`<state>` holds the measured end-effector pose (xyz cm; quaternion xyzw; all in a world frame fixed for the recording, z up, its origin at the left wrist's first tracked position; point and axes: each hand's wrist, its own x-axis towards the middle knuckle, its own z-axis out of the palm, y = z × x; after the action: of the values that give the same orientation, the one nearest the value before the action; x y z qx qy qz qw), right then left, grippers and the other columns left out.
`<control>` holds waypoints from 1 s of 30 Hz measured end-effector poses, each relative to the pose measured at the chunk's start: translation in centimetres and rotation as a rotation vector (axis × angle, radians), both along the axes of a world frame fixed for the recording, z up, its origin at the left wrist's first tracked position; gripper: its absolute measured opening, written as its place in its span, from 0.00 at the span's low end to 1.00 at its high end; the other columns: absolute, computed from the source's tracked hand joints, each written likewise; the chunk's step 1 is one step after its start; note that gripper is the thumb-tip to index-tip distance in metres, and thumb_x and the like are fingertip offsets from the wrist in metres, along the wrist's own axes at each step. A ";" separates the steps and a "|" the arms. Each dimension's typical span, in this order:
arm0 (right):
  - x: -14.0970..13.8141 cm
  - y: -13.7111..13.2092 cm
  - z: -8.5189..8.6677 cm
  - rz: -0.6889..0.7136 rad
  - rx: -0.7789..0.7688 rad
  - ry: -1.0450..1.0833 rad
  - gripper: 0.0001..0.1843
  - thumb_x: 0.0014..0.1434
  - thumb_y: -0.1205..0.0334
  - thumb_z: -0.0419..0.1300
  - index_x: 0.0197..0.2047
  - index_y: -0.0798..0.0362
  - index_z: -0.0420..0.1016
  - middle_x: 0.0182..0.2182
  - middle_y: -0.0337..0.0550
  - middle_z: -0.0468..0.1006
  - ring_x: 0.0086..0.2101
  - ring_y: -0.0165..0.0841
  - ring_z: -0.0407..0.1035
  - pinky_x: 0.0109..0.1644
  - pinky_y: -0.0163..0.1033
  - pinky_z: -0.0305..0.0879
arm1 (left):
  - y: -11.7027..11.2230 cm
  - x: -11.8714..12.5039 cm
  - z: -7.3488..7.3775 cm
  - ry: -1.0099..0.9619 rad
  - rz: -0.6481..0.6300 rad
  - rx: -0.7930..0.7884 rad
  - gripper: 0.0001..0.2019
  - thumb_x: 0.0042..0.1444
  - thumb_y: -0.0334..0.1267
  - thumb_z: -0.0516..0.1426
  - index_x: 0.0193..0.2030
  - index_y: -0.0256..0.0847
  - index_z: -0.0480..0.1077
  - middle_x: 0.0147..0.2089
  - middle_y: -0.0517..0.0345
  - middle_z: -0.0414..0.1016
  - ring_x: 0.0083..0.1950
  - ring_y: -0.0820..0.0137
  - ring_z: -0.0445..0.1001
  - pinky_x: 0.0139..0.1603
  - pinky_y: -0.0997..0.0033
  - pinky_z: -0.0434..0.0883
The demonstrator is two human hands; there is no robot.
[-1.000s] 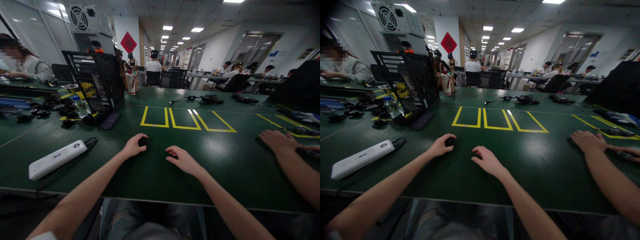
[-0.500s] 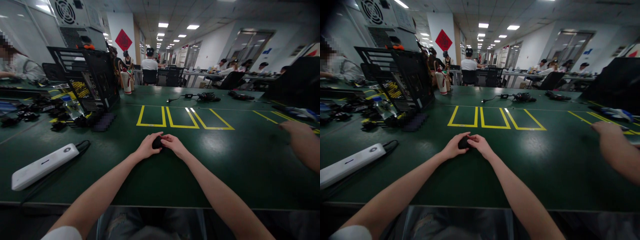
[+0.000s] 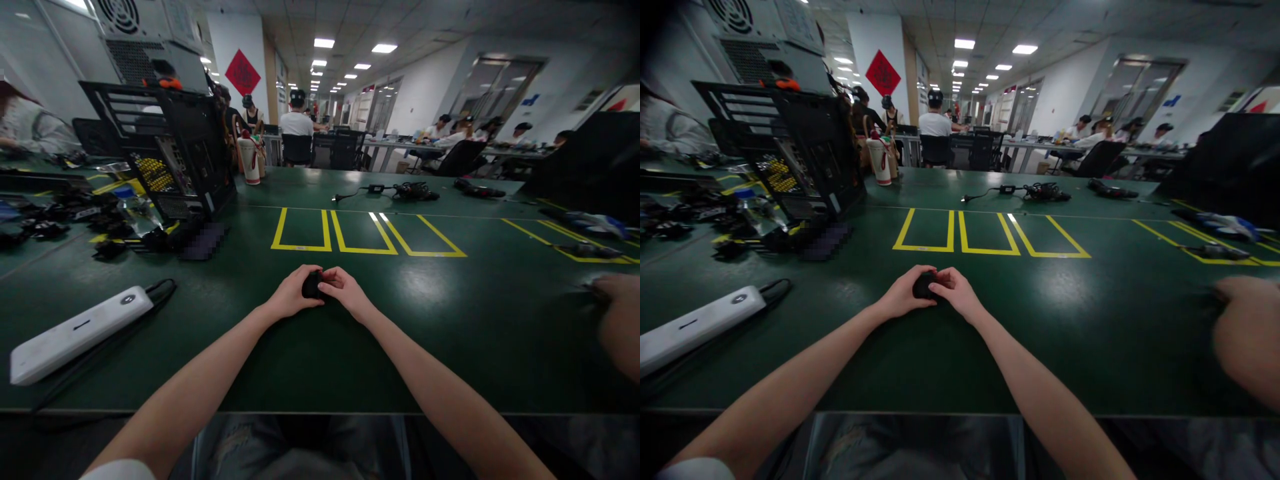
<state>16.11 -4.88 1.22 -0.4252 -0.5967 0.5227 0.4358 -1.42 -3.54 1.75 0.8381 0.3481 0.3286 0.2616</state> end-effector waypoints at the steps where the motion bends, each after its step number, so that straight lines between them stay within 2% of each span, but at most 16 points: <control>1: 0.0 0.0 0.0 -0.003 0.000 -0.009 0.15 0.49 0.59 0.62 0.40 0.52 0.67 0.39 0.40 0.72 0.42 0.33 0.68 0.49 0.45 0.64 | 0.0 0.0 0.0 -0.001 -0.005 0.004 0.31 0.43 0.35 0.64 0.54 0.45 0.57 0.52 0.53 0.65 0.52 0.60 0.66 0.51 0.55 0.66; 6: 0.5 -0.3 0.3 0.064 0.069 -0.038 0.15 0.49 0.62 0.62 0.41 0.50 0.67 0.43 0.40 0.70 0.46 0.35 0.66 0.52 0.46 0.62 | 0.2 0.0 -0.1 0.004 -0.003 0.006 0.31 0.43 0.36 0.64 0.54 0.45 0.57 0.52 0.53 0.64 0.52 0.60 0.66 0.51 0.56 0.66; 9: 0.6 -0.5 0.6 0.114 0.053 -0.004 0.16 0.47 0.61 0.63 0.40 0.50 0.66 0.43 0.39 0.70 0.46 0.35 0.67 0.51 0.46 0.63 | 0.2 0.0 -0.2 0.003 0.001 0.015 0.31 0.42 0.36 0.64 0.54 0.45 0.57 0.52 0.53 0.64 0.53 0.60 0.66 0.52 0.56 0.65; 14: 0.2 -0.5 0.5 0.058 0.029 0.019 0.10 0.51 0.59 0.60 0.36 0.51 0.66 0.38 0.37 0.70 0.42 0.34 0.70 0.48 0.45 0.66 | 0.1 -0.1 -0.1 0.020 -0.016 0.020 0.31 0.43 0.36 0.64 0.54 0.45 0.56 0.52 0.54 0.64 0.53 0.61 0.66 0.51 0.57 0.66; 20: 0.2 -0.2 0.1 0.042 0.005 -0.016 0.15 0.49 0.60 0.61 0.40 0.51 0.65 0.40 0.40 0.71 0.42 0.35 0.70 0.48 0.46 0.67 | -0.1 0.0 0.1 0.021 -0.002 0.029 0.31 0.42 0.36 0.64 0.53 0.45 0.57 0.51 0.54 0.65 0.51 0.60 0.66 0.51 0.56 0.66; 27: 0.8 -0.4 0.7 0.121 0.034 0.002 0.14 0.47 0.62 0.63 0.37 0.52 0.65 0.44 0.39 0.69 0.46 0.36 0.67 0.51 0.47 0.65 | -0.1 0.0 0.1 0.007 -0.010 0.026 0.31 0.42 0.35 0.64 0.53 0.46 0.57 0.51 0.54 0.65 0.52 0.60 0.66 0.51 0.56 0.66; 30: 0.7 -0.5 0.8 0.112 0.029 -0.002 0.16 0.46 0.63 0.64 0.38 0.50 0.64 0.44 0.39 0.68 0.46 0.36 0.68 0.51 0.48 0.64 | -0.1 0.0 0.1 0.008 -0.019 0.031 0.30 0.43 0.35 0.64 0.53 0.46 0.57 0.51 0.54 0.65 0.52 0.61 0.66 0.50 0.58 0.66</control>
<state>16.85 -5.35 2.07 -0.3854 -0.6276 0.5368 0.4116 -1.44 -3.66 1.81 0.8466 0.3359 0.3282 0.2504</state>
